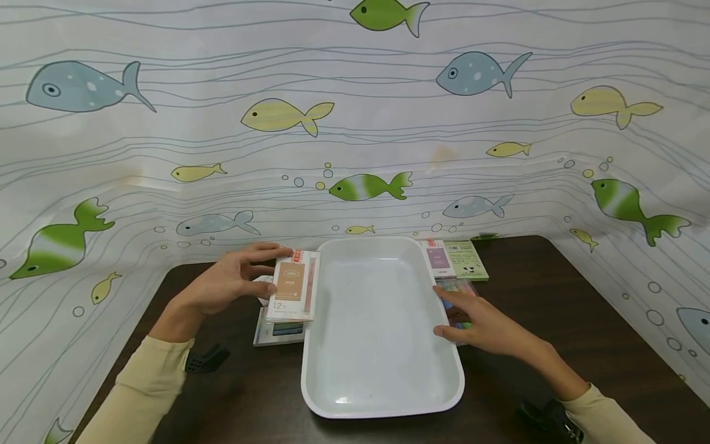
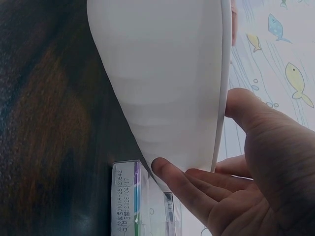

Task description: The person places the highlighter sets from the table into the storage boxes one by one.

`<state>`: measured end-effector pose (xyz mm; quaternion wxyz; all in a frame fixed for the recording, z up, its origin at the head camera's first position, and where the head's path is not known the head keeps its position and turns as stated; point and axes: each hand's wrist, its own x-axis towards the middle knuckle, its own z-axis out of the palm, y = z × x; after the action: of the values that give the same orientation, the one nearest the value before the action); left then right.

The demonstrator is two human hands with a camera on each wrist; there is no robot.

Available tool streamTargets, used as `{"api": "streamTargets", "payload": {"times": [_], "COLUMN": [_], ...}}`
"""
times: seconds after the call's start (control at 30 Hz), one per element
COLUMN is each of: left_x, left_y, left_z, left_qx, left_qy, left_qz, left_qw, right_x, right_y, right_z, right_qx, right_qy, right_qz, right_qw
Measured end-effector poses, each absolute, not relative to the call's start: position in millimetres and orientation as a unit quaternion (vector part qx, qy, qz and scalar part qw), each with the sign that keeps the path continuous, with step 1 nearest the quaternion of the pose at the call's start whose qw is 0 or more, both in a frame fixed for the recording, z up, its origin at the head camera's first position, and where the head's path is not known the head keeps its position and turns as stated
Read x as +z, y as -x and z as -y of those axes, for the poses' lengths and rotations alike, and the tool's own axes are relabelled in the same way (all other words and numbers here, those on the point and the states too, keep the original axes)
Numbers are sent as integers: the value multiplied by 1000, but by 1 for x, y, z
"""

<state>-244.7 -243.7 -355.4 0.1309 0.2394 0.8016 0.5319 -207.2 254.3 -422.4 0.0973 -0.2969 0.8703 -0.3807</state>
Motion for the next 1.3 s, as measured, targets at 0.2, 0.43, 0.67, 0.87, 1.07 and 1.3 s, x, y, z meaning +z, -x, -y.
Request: {"api": "streamTargets", "payload": {"times": [0.2,0.43,0.67,0.87,1.07,1.3], "left_x": [-350,-343,-348,-353,-359,-360], "left_y": [247,251,251,250,251,250], "left_z": [227,207,191,180,169,159], "left_qx": [517,503,544,554,564,565], "left_qy": [-249,-256,-301,-302,-299,-310], "left_qz": [-807,-812,-763,-751,-740,-735], "left_qw": [139,145,175,197,211,210], "right_x": [-423,-424,-424,-426,-425,-425], "right_y": [208,208,208,209,209,209], "right_z": [-255,-255,-256,-256,-255,-255], "right_qx": [-377,-387,-381,-382,-385,-393], "right_qy": [302,305,303,303,303,295], "right_qz": [-870,-865,-868,-867,-866,-864], "right_qw": [98,100,99,101,100,105]}}
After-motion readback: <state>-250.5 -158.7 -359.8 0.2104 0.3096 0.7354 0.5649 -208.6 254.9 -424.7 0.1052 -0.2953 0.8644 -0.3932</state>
